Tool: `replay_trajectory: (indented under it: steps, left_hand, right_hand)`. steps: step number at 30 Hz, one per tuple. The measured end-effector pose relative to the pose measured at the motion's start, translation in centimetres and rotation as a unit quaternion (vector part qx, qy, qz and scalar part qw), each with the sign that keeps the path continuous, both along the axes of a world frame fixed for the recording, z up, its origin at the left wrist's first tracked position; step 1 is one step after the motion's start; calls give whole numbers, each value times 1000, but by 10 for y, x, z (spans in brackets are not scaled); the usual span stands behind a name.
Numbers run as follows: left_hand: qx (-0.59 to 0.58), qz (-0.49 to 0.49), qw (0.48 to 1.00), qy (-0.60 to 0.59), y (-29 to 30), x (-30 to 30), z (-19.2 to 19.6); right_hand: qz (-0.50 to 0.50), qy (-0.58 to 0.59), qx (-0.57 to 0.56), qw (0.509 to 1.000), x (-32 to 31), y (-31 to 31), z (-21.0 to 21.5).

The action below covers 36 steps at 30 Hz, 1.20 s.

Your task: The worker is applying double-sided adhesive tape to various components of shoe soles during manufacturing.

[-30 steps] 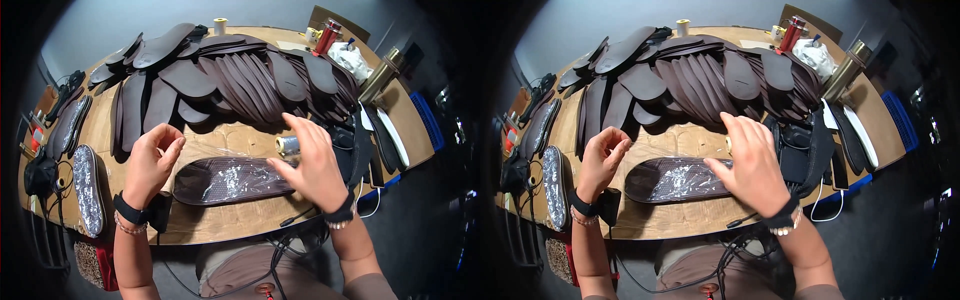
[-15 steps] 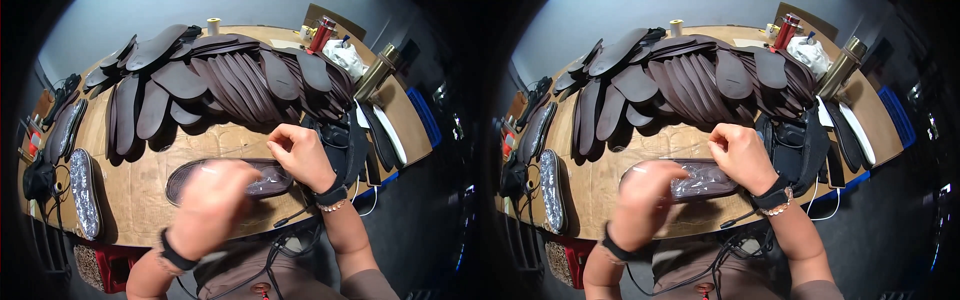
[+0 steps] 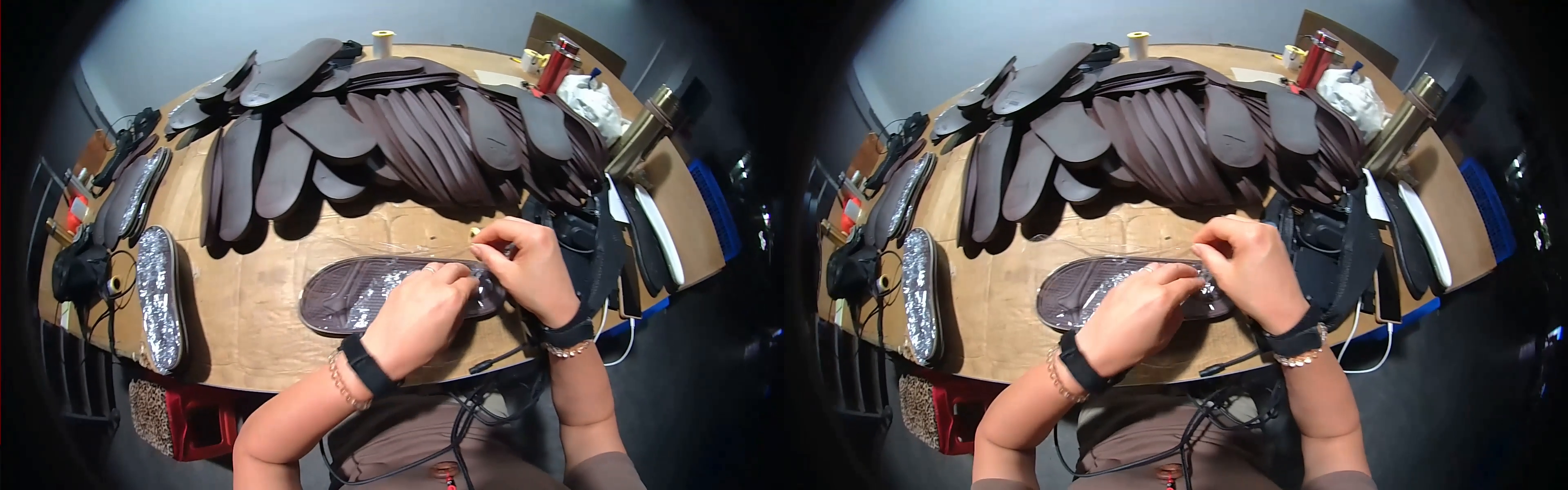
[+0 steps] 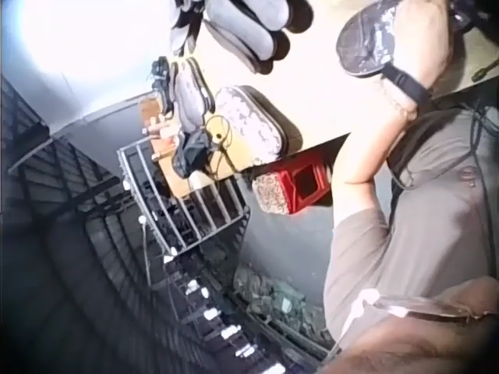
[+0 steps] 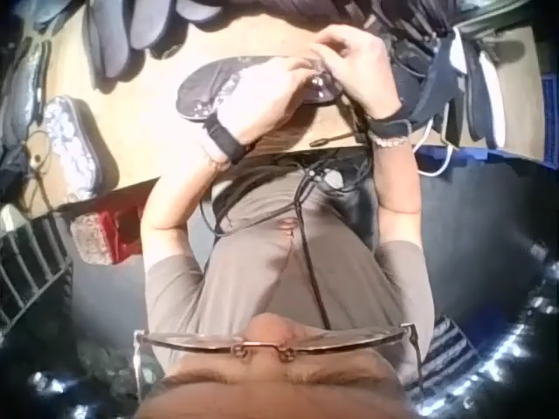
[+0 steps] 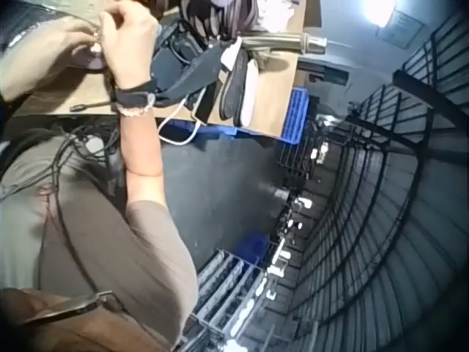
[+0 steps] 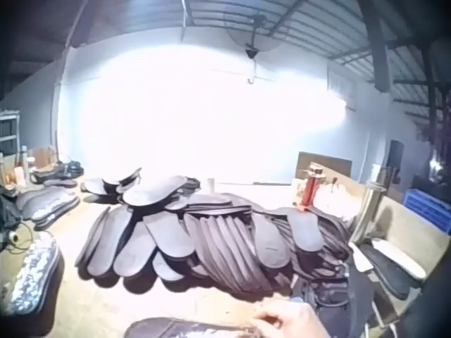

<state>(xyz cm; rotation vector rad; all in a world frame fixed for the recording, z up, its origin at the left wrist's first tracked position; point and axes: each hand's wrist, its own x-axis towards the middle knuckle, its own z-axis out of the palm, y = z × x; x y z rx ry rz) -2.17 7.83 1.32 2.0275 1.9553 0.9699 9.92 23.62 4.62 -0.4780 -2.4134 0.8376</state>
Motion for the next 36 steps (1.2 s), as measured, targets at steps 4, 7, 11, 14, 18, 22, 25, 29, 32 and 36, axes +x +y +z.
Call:
replay_trajectory:
  steps: [4, 7, 11, 14, 18, 22, 25, 29, 32, 36]
  left_hand:
    - [121, 203, 964, 120, -38, -37, 47]
    - [65, 339, 924, 167, -62, -72, 55]
    - [-103, 362, 923, 79, -70, -88, 63]
    - [-94, 353, 930, 42, -72, -92, 59]
    - [-39, 345, 938, 16, -78, -95, 50]
    - [-144, 399, 902, -82, -71, -79, 70]
    - [-102, 376, 877, -280, -83, -76, 45]
    - [-1, 344, 901, -264, -102, -62, 24]
    - [32, 321, 932, -167, -111, -53, 15]
    - [10, 296, 954, -47, -118, -48, 0]
  right_hand:
    - [-6, -21, -13, 1000, 2, 0, 1]
    - [-1, -22, -16, 1000, 1, -2, 2]
    - [-27, -44, -93, 994, -3, -8, 6]
    - [-39, -64, -151, 986, -4, -9, 7]
    - [-59, -70, -231, 969, -3, -13, 11]
    - [-49, 0, -304, 952, 6, -9, -4]
    - [-23, 6, -283, 959, 17, -8, -10]
    - [2, -9, -252, 968, 29, -18, -18]
    - [7, -47, -149, 988, 36, -26, -16]
    - [10, -55, -26, 998, 37, -33, -25]
